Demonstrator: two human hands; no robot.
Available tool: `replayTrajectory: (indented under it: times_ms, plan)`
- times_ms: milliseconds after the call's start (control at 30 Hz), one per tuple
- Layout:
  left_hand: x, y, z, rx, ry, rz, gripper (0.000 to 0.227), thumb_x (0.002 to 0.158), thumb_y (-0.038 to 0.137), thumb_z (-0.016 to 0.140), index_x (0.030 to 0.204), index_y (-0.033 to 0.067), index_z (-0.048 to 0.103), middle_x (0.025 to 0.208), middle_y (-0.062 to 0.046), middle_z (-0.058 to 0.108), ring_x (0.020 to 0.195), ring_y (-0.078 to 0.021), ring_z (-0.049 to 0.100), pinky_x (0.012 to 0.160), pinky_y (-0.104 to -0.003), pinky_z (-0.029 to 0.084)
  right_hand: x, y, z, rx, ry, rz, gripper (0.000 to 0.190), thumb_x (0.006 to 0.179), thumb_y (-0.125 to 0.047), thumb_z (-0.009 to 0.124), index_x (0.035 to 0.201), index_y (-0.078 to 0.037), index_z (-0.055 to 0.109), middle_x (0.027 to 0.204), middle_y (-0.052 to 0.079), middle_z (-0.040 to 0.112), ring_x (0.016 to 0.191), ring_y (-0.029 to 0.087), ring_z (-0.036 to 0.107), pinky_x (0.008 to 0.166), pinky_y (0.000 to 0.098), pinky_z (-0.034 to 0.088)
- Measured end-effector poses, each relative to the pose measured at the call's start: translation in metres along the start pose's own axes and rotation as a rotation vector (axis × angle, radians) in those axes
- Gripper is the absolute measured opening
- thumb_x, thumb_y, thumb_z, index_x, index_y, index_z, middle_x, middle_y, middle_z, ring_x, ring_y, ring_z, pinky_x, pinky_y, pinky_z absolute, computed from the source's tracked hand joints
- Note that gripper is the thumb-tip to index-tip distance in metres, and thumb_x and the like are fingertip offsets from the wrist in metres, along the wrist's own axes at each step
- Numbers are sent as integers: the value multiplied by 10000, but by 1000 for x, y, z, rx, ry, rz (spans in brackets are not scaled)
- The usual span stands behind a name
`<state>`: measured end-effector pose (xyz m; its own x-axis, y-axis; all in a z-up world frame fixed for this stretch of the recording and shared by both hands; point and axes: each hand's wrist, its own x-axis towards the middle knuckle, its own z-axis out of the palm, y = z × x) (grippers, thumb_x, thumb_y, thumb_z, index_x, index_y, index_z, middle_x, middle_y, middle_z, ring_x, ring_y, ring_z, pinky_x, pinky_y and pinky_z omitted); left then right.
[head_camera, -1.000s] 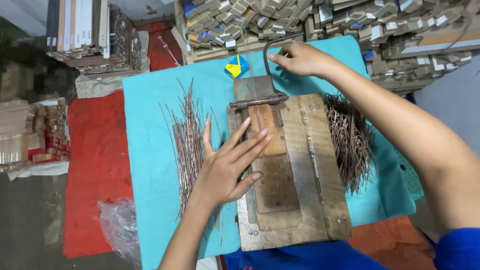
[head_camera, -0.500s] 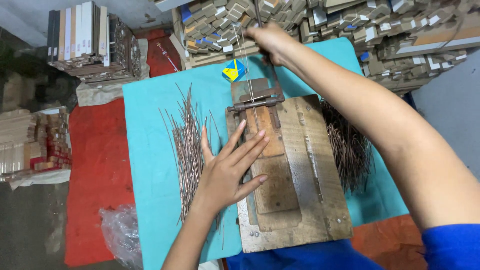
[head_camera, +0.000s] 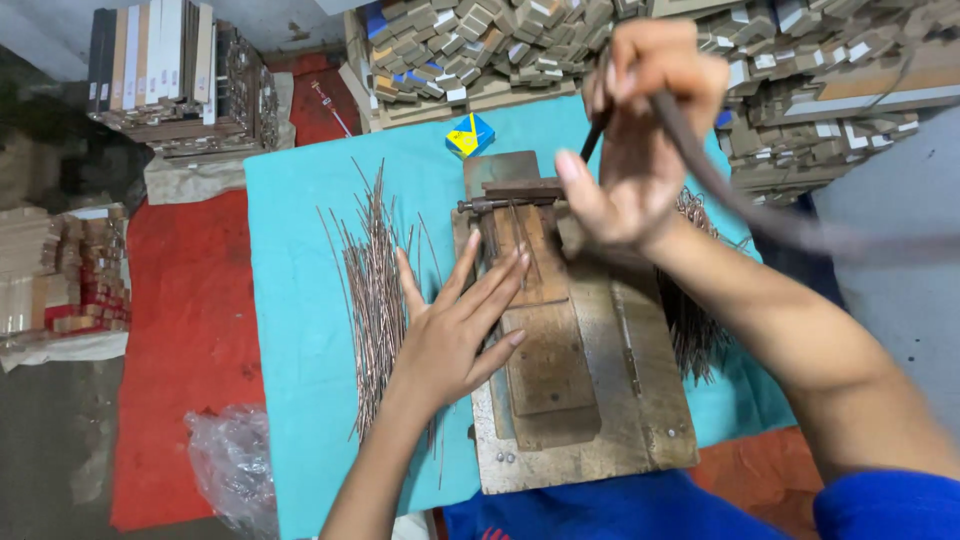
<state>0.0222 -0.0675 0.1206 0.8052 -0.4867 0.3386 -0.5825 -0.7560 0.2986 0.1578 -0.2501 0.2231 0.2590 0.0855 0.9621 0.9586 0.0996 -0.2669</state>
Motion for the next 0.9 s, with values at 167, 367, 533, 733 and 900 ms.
replayTrajectory:
  times_ms: [167, 367, 533, 733, 900]
  plan:
    - [-13, 5, 11, -172, 168, -105, 552, 1114, 361, 365, 1606, 114, 321, 1671, -52, 374, 1594, -309, 297, 1230, -735, -22, -50, -30, -20, -17, -19, -167, 382, 841, -230, 650, 1039, -194, 326, 936, 62, 356, 815, 204, 364, 636, 328, 400]
    - [-17, 12, 11, -214, 296, -26, 537, 1058, 335, 409, 1558, 146, 458, 1585, -117, 475, 1524, -382, 356, 1225, -685, 66, -128, -51, -21, -77, 12, -232, 337, 806, -304, 786, 863, -239, 461, 898, 29, 427, 817, 236, 389, 777, 463, 443]
    - [-17, 16, 11, -195, 216, 22, 514, 1053, 366, 455, 1538, 204, 509, 1626, -143, 428, 1522, -394, 361, 1211, -670, 176, -116, -49, -26, -96, -11, -266, 340, 793, -305, 780, 816, -207, 456, 879, 43, 449, 799, 252, 403, 740, 475, 452]
    - [-13, 21, 6, -302, 251, 23, 545, 1034, 356, 496, 1512, 94, 519, 1455, -133, 627, 1438, -360, 499, 1224, -636, 189, -52, -24, -27, -7, -157, -52, 503, 716, -306, 826, 676, -168, 344, 784, 36, 364, 643, 234, 405, 672, 412, 463]
    - [-3, 32, -1, -279, 307, 16, 552, 1038, 413, 546, 1421, 15, 555, 1366, -151, 689, 1416, -351, 546, 1244, -654, 230, -14, 27, -23, 205, -185, 322, 482, 994, -159, 670, 1311, -147, 306, 1194, 53, 321, 1062, 178, 322, 951, 324, 293]
